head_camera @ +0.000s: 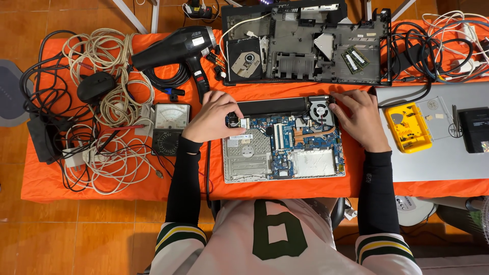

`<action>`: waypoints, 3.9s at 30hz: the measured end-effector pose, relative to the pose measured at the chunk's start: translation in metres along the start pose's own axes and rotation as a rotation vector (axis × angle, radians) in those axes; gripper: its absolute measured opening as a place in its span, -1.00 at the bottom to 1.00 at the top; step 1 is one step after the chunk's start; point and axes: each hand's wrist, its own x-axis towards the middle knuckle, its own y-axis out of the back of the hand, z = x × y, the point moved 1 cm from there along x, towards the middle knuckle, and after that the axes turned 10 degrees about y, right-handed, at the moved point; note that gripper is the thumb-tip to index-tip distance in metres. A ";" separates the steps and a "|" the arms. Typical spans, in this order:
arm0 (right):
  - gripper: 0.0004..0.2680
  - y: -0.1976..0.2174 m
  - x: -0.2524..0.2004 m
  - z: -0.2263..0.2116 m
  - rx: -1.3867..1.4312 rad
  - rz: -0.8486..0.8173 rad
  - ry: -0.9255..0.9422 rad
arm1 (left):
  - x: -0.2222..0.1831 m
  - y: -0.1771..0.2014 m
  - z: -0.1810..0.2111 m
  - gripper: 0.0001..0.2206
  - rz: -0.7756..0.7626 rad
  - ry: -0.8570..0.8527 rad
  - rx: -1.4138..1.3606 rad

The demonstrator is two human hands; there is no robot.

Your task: The recorder is repairing or inspecting the internal components of a disassembled laptop on a workbench.

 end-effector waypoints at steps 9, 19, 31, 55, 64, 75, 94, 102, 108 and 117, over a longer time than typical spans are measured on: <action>-0.75 0.000 -0.001 -0.001 0.007 -0.021 -0.022 | 0.000 -0.001 0.001 -0.68 -0.005 0.004 -0.001; -0.76 0.000 0.000 -0.001 0.003 -0.036 -0.028 | -0.001 -0.001 0.001 -0.69 -0.009 0.011 0.001; -0.76 -0.001 -0.001 0.001 -0.007 -0.031 -0.018 | 0.000 0.000 0.002 -0.70 -0.001 0.001 -0.014; -0.82 -0.002 -0.004 0.000 0.017 -0.073 -0.004 | 0.000 -0.006 -0.008 -0.73 0.040 -0.091 -0.019; -0.83 0.000 0.000 -0.006 0.031 -0.058 -0.001 | 0.002 -0.006 -0.008 -0.72 0.034 -0.085 0.006; -0.76 0.003 0.001 -0.006 -0.014 -0.042 -0.006 | -0.003 0.004 0.004 -0.71 0.012 -0.073 -0.048; -0.78 0.025 -0.015 0.000 -0.016 0.108 -0.070 | -0.001 -0.004 -0.007 -0.87 0.093 -0.117 -0.022; -0.86 0.076 -0.075 -0.014 -0.153 0.207 -0.128 | -0.003 -0.002 -0.005 -0.87 0.091 -0.094 -0.018; -0.88 0.063 -0.114 -0.044 -0.289 0.079 -0.150 | -0.002 -0.003 -0.008 -0.87 0.076 -0.074 0.036; -0.80 0.039 -0.142 -0.070 -0.430 0.135 -0.492 | -0.001 -0.007 -0.013 -0.84 0.084 -0.092 0.033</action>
